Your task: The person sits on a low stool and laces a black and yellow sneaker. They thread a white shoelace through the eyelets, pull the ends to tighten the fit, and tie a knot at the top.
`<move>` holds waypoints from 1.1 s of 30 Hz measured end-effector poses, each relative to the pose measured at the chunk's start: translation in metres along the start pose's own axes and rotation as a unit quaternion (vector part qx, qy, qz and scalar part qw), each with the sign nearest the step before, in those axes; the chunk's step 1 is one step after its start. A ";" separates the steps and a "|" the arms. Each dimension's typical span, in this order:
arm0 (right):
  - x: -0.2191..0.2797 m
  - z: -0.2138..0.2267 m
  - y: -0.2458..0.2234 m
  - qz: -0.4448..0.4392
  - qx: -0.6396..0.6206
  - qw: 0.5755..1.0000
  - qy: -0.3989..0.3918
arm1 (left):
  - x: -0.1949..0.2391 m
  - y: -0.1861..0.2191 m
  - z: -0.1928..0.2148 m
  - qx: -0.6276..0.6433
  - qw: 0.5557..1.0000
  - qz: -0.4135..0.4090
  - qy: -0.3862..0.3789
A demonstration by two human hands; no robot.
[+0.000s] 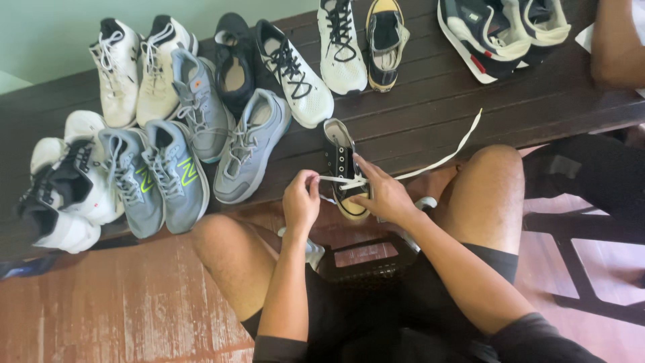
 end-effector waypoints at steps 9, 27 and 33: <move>0.009 0.035 -0.030 0.223 -0.167 0.954 0.114 | 0.018 0.119 0.059 0.300 0.925 -0.191 -0.131; 0.011 0.081 0.026 0.036 -0.761 0.647 -0.042 | 0.031 0.007 0.067 -0.029 0.971 -0.146 0.187; 0.016 0.080 -0.020 0.120 -0.722 0.649 -0.207 | 0.021 -0.023 0.030 -0.078 0.975 -0.094 0.186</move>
Point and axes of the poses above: each hand's wrist, its own x-axis away from the middle knuckle, its own z-axis out of the back of the hand, y = z × x, the point moved 3 cm from there along -x, towards the middle knuckle, and after that the axes turned 9 degrees about y, right-handed, at the moved point
